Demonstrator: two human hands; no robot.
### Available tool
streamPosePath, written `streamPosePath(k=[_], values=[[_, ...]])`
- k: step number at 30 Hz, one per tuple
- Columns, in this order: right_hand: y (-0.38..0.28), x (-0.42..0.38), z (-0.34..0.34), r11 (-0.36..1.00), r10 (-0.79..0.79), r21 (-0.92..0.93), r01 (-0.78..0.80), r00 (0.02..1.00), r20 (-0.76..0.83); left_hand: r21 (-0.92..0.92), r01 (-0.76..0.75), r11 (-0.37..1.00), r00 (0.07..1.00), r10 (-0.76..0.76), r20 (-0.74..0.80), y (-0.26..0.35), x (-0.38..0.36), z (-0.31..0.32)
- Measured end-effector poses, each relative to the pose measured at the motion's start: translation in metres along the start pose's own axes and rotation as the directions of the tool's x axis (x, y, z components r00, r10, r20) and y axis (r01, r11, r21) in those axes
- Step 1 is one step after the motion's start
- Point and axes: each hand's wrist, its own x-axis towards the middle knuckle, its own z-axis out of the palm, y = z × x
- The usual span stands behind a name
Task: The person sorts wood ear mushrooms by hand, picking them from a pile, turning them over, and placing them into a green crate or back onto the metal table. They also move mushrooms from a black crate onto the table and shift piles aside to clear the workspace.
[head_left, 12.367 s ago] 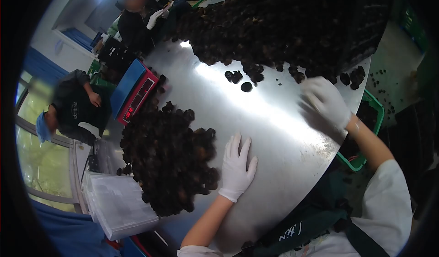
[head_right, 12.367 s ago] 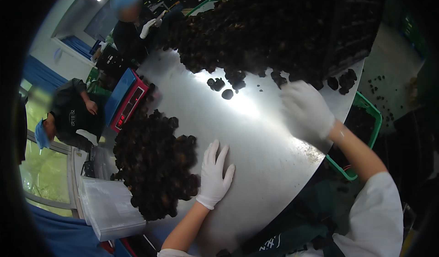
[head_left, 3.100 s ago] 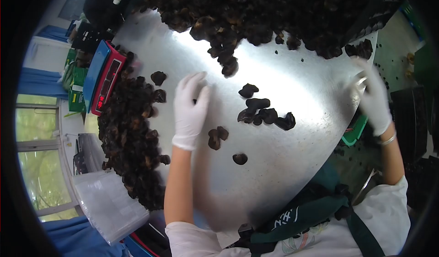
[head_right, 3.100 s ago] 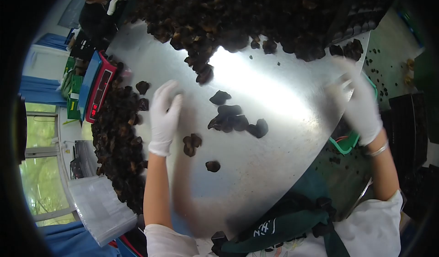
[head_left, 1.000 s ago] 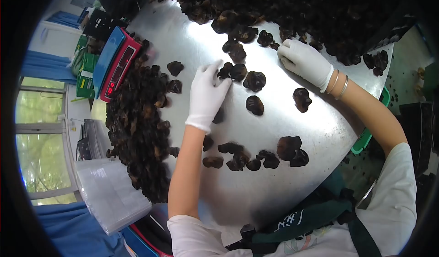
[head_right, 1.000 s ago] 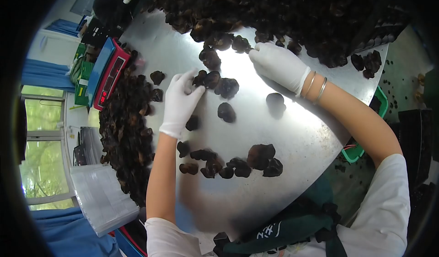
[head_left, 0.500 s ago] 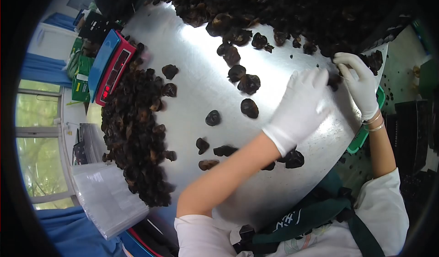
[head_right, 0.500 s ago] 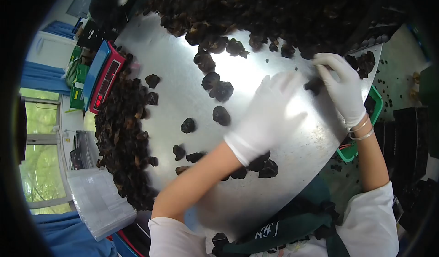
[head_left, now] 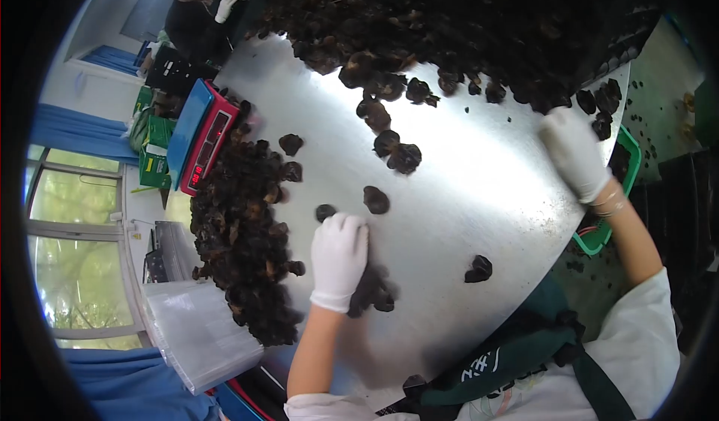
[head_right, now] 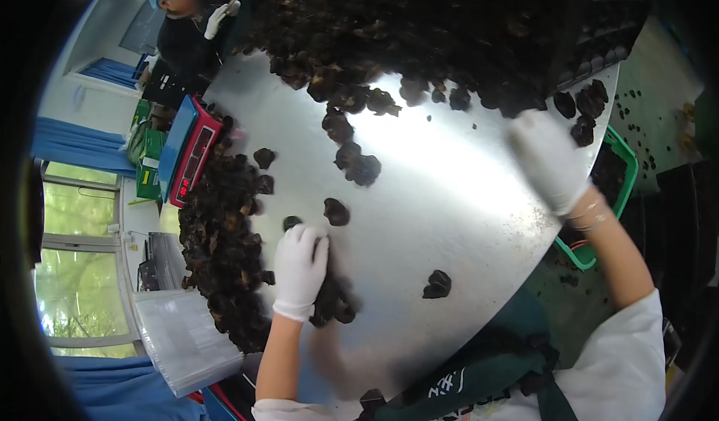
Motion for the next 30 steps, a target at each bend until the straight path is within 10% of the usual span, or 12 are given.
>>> streamPosePath(k=[4,8,12,14,21,25,30], values=[[0.027,-0.004,-0.051,0.946,-0.02,-0.325,0.015,1.0,-0.013,-0.059,-0.028,0.998,0.994,0.022,-0.107,0.026,-0.006,-0.027],[-0.056,0.067,-0.018,0.947,-0.233,0.208,0.245,0.969,-0.08,-0.287,-0.389,0.875,0.917,0.397,-0.033,0.119,0.009,0.003],[-0.088,0.144,0.068,0.911,-0.307,0.248,0.331,0.943,-0.132,-0.081,-0.569,0.819,0.821,0.571,0.004,0.159,0.024,0.054],[-0.094,0.159,0.087,0.966,-0.242,0.121,0.23,0.966,0.094,-0.045,-0.393,0.918,0.917,0.387,-0.1,0.136,0.047,0.071],[-0.073,0.08,0.036,0.881,-0.461,-0.039,0.471,0.875,0.146,0.173,-0.278,0.945,0.949,0.298,-0.103,0.024,0.083,0.056],[-0.04,0.022,-0.022,0.97,-0.067,-0.212,0.12,0.968,0.242,0.225,-0.04,0.973,0.996,0.057,-0.07,-0.038,0.05,0.019],[0.016,-0.002,-0.074,0.732,0.291,-0.681,-0.027,0.916,0.277,0.481,0.221,0.849,0.975,-0.202,-0.092,-0.141,-0.032,-0.017]])
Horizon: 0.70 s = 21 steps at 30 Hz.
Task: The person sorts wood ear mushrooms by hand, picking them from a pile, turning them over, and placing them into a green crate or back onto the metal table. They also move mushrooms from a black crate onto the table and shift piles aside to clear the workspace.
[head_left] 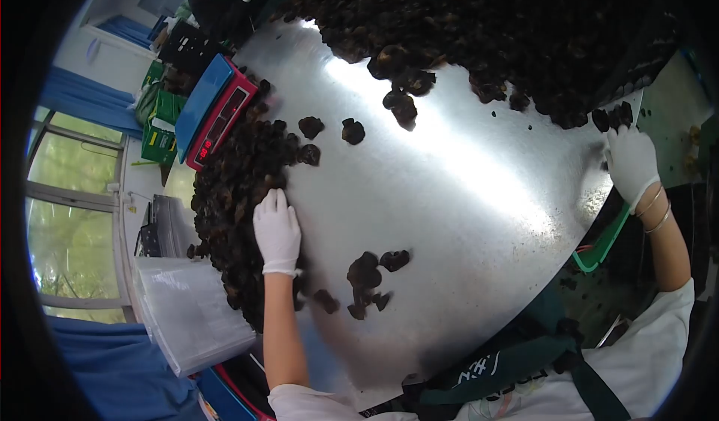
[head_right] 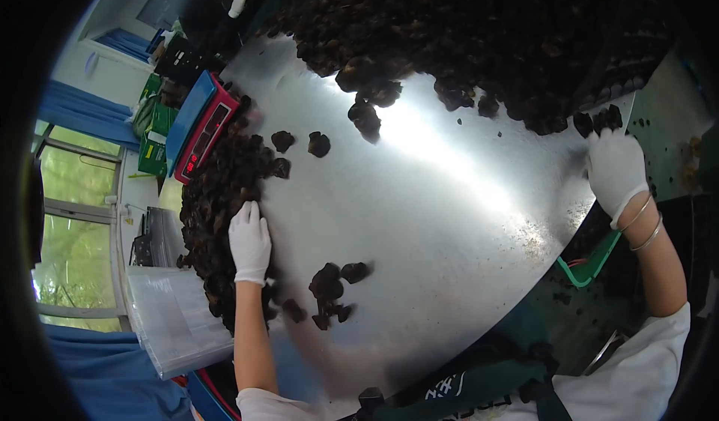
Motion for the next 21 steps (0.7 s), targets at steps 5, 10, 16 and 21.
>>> streamPosePath(k=[5,10,16,21], values=[[-0.065,0.054,-0.043,0.826,-0.332,0.334,0.455,0.87,-0.364,-0.463,0.135,0.876,0.985,-0.17,-0.036,0.015,0.008,-0.009],[-0.174,0.164,-0.051,0.481,-0.21,0.602,0.637,0.75,-0.627,-0.205,0.118,0.972,0.993,-0.109,0.052,0.028,0.02,-0.025],[-0.231,0.238,-0.051,0.436,-0.442,0.454,0.777,0.624,-0.644,-0.551,-0.278,0.787,0.951,0.306,-0.043,0.173,-0.002,-0.114],[-0.183,0.165,-0.068,0.24,-0.547,0.695,0.678,0.686,-0.48,-0.492,-0.228,0.84,0.957,0.288,0.048,0.172,-0.037,-0.071]])
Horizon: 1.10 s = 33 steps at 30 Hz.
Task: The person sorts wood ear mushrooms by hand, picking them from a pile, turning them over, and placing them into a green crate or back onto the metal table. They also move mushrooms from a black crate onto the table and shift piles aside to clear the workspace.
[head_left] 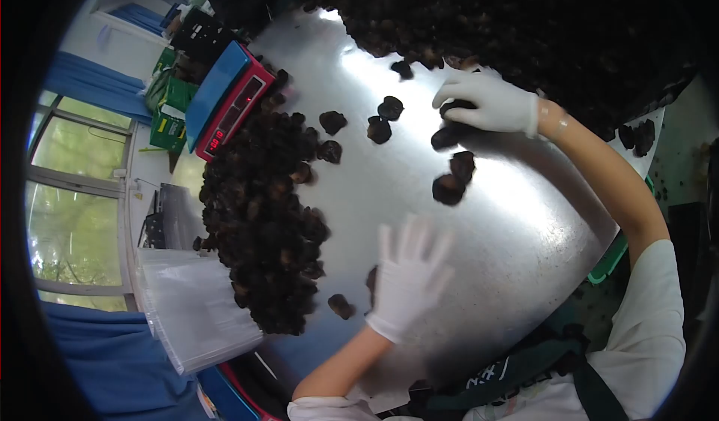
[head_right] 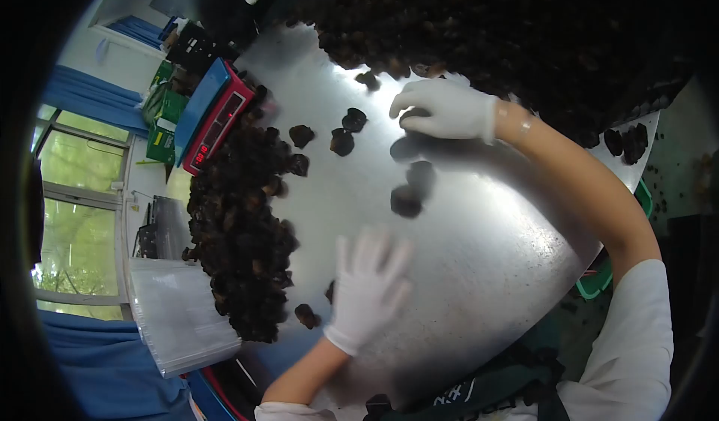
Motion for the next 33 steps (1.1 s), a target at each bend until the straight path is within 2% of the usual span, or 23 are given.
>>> streamPosePath(k=[1,2,3,5,7,8,9,11,13,15,18,19,20,21,22,23,25,26,27,29,31,33], values=[[0.011,-0.016,0.002,0.994,-0.054,0.087,0.065,0.991,-0.124,0.046,0.076,0.996,0.997,-0.077,0.001,-0.02,0.0,-0.002],[0.017,-0.033,-0.001,0.998,-0.048,0.029,0.057,0.968,-0.247,0.161,0.113,0.98,0.994,-0.108,-0.034,-0.039,0.003,-0.011],[0.013,-0.048,-0.01,0.998,0.029,-0.039,-0.04,0.966,-0.259,0.273,0.145,0.951,0.989,-0.13,-0.074,-0.061,0.006,-0.021],[0.016,-0.078,-0.003,0.986,-0.002,-0.158,-0.051,0.948,-0.319,0.389,0.182,0.903,0.983,-0.155,-0.1,-0.119,0.001,-0.026],[0.005,-0.104,0.0,0.948,0.005,-0.311,-0.074,0.976,-0.216,0.322,0.301,0.898,0.951,-0.258,-0.168,-0.167,-0.007,-0.029],[-0.007,-0.111,-0.001,0.944,-0.029,-0.32,-0.081,0.944,-0.327,0.308,0.312,0.899,0.94,-0.243,-0.241,-0.171,-0.005,-0.032],[-0.02,-0.116,-0.005,0.937,-0.017,-0.331,-0.111,0.932,-0.361,0.293,0.323,0.9,0.923,-0.231,-0.309,-0.171,-0.003,-0.033],[-0.048,-0.118,-0.015,0.922,0.002,-0.349,-0.165,0.906,-0.424,0.273,0.22,0.937,0.937,-0.125,-0.328,-0.142,0.015,-0.043],[-0.078,-0.107,-0.005,0.914,-0.133,-0.404,0.028,0.963,-0.235,0.035,0.117,0.993,0.946,-0.1,-0.309,-0.109,0.041,-0.043],[-0.063,-0.103,0.034,0.898,-0.253,-0.412,0.152,0.946,-0.203,0.066,-0.015,0.998,0.93,0.038,-0.365,-0.084,0.067,-0.028],[-0.059,-0.117,0.026,0.914,-0.225,-0.368,0.173,0.969,-0.105,-0.274,-0.053,0.96,0.954,-0.033,-0.299,-0.057,0.101,-0.01],[-0.063,-0.128,0.009,0.945,-0.142,-0.316,0.085,0.976,-0.163,-0.371,-0.033,0.928,0.968,-0.063,-0.244,-0.048,0.107,-0.005],[-0.068,-0.144,-0.014,0.967,-0.052,-0.254,-0.004,0.976,-0.214,-0.392,-0.067,0.918,0.979,-0.015,-0.201,-0.039,0.113,-0.003],[-0.068,-0.16,-0.028,0.931,0.025,-0.333,-0.152,0.934,-0.357,-0.413,-0.099,0.906,0.986,0.034,-0.162,-0.031,0.119,-0.002],[-0.069,-0.168,-0.04,0.852,0.081,-0.438,-0.286,0.9,-0.429,-0.433,-0.13,0.892,0.989,0.084,-0.125,-0.024,0.123,0.0],[-0.055,-0.179,-0.044,0.728,0.095,-0.554,-0.404,0.86,-0.502,-0.442,-0.146,0.885,0.988,0.106,-0.114,-0.021,0.124,0.007],[-0.045,-0.183,-0.049,0.818,0.132,-0.425,-0.388,0.845,-0.518,-0.46,-0.194,0.867,0.981,0.172,-0.09,-0.013,0.128,0.017],[-0.044,-0.178,-0.045,0.891,0.157,-0.299,-0.34,0.852,-0.5,-0.443,-0.17,0.88,0.985,0.156,-0.07,-0.006,0.126,0.018],[-0.041,-0.169,-0.037,0.944,0.176,-0.166,-0.286,0.86,-0.479,-0.43,-0.194,0.882,0.979,0.205,-0.022,-0.004,0.123,0.017],[-0.026,-0.153,-0.023,0.965,0.233,-0.032,-0.259,0.912,-0.338,-0.406,-0.229,0.885,0.955,0.286,0.084,-0.005,0.111,0.014],[-0.022,-0.136,-0.009,0.96,0.271,0.029,-0.277,0.901,-0.338,-0.382,-0.18,0.906,0.972,0.223,0.07,0.002,0.094,0.005],[-0.018,-0.122,0.008,0.975,0.181,-0.047,-0.219,0.894,-0.41,-0.318,-0.157,0.935,0.975,0.197,0.098,-0.005,0.078,-0.003]])
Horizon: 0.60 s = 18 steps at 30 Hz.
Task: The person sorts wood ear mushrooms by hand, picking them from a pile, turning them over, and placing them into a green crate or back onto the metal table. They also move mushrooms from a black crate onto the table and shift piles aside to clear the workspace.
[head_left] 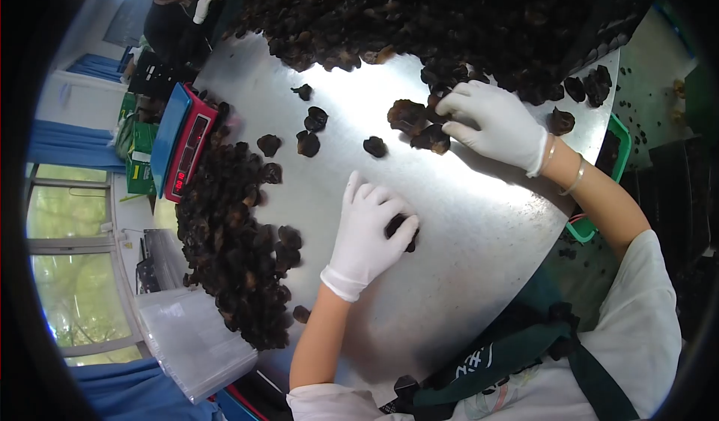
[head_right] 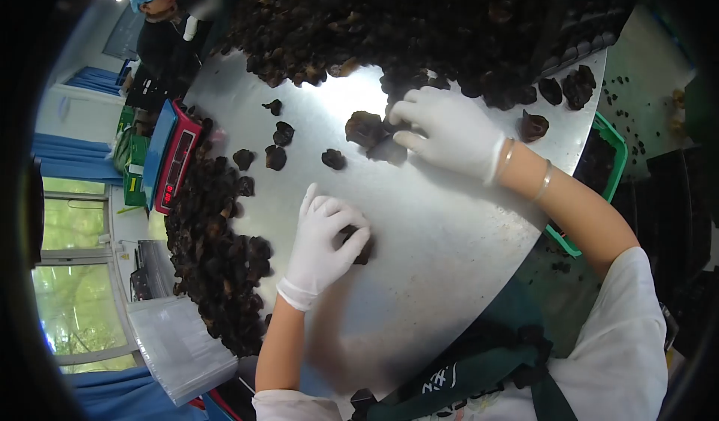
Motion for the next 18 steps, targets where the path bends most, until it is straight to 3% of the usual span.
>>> streamPosePath(k=[1,5,8,10,12,16,18], values=[[-0.001,0.001,0.005,0.999,-0.039,-0.027,0.038,0.998,-0.04,0.014,0.021,1.0,0.998,-0.02,-0.051,-0.004,-0.001,-0.002],[-0.025,-0.01,-0.014,0.997,-0.05,-0.035,0.067,0.928,0.37,-0.019,0.141,0.99,0.944,-0.14,-0.298,-0.019,0.008,-0.01],[-0.021,0.003,-0.019,0.995,0.09,0.037,-0.098,0.98,0.176,-0.039,0.208,0.977,0.894,-0.206,-0.398,-0.027,0.02,-0.007],[0.0,0.023,-0.002,0.987,-0.136,0.093,0.13,0.989,0.064,-0.064,0.162,0.985,0.899,-0.174,-0.402,-0.033,0.029,-0.002],[0.005,0.037,0.03,0.901,-0.431,0.035,0.433,0.901,-0.04,-0.096,0.167,0.981,0.902,-0.192,-0.387,-0.031,0.033,-0.001],[0.02,0.024,0.031,0.937,-0.346,0.039,0.346,0.913,0.216,-0.084,0.184,0.979,0.9,-0.203,-0.385,-0.025,0.017,-0.012],[0.023,-0.008,0.005,0.932,-0.319,-0.116,0.344,0.928,0.19,-0.074,0.222,0.972,0.901,-0.233,-0.367,-0.021,-0.005,-0.019]])
